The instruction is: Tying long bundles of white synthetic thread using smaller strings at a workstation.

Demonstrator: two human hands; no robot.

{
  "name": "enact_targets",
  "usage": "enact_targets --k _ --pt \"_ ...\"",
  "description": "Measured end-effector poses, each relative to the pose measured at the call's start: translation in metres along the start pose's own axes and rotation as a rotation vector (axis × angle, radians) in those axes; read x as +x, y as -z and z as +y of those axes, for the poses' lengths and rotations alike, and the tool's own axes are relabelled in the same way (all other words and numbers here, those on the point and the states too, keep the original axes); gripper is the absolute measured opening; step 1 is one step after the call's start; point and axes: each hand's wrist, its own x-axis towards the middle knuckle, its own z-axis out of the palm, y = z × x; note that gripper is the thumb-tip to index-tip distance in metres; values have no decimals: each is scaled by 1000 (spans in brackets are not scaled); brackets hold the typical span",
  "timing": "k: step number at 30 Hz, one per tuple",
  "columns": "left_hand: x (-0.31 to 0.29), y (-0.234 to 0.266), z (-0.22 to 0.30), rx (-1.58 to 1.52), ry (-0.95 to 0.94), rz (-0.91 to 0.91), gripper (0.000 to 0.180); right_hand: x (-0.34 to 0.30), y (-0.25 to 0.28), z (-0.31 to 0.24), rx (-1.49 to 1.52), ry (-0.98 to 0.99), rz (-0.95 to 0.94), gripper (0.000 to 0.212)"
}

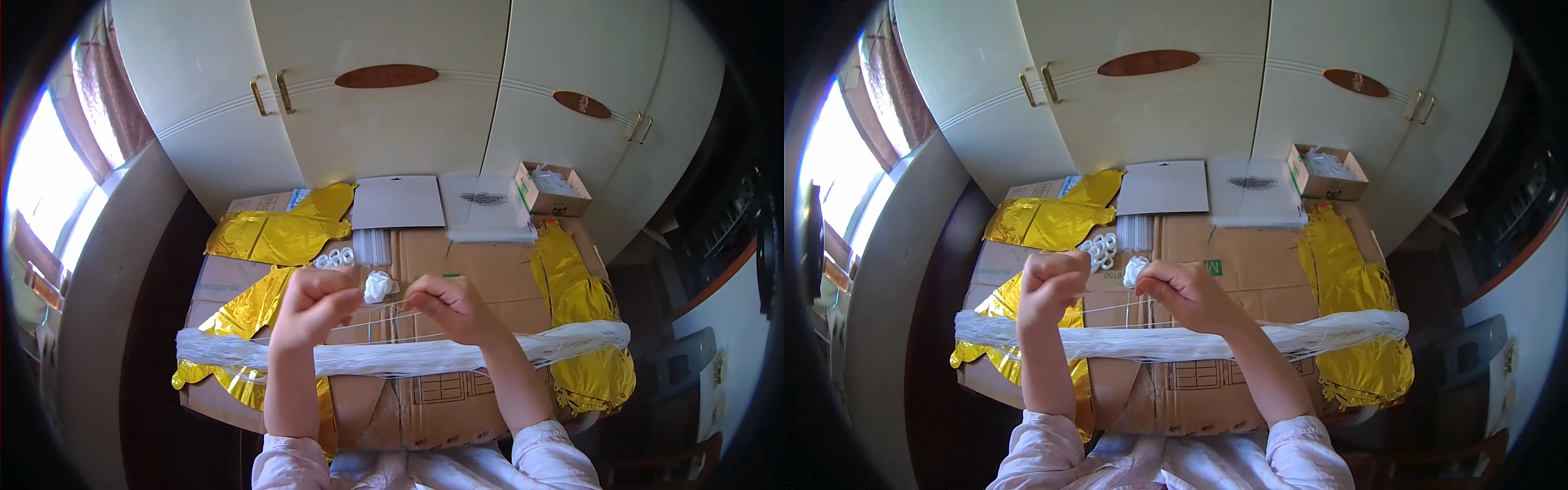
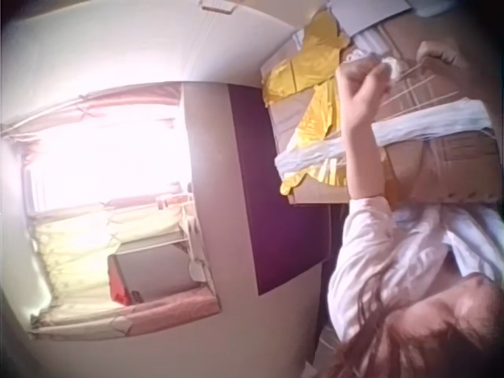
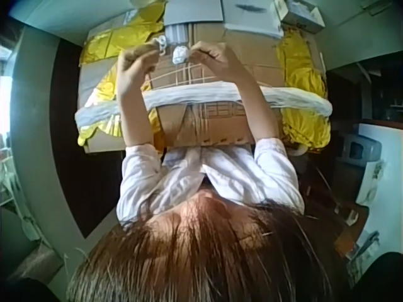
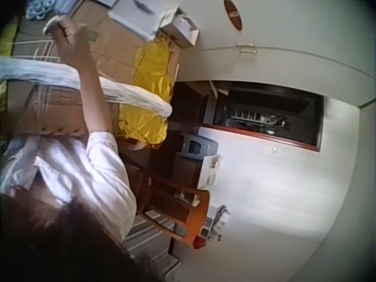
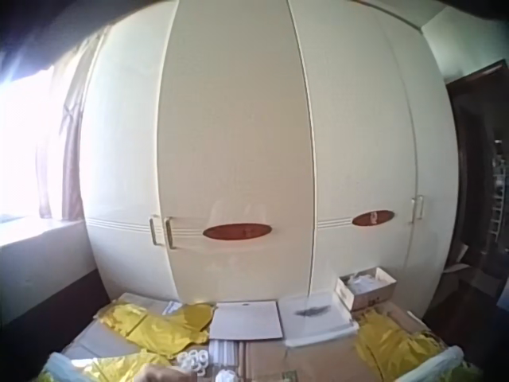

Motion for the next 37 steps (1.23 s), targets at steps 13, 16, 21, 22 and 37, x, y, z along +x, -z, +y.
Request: enact_targets --k 13,16,21,22,37 --pt "0 -2 5 169 169 -46 24 -2 1 -6 68 -81 32 19" --pt "-2 6 -12 -530 38 -99 23 2 -9 5 -78 -89 -18 19" --pt "11 -24 -3 -60 -102 287 20 -1 -13 -1 -142 -96 -222 19" --pt "12 -17 -6 290 -163 251 17 -2 -12 -4 -66 -88 -166 19" --pt "7 -1 -9 522 -95 12 41 -1 -12 2 82 -86 -243 18"
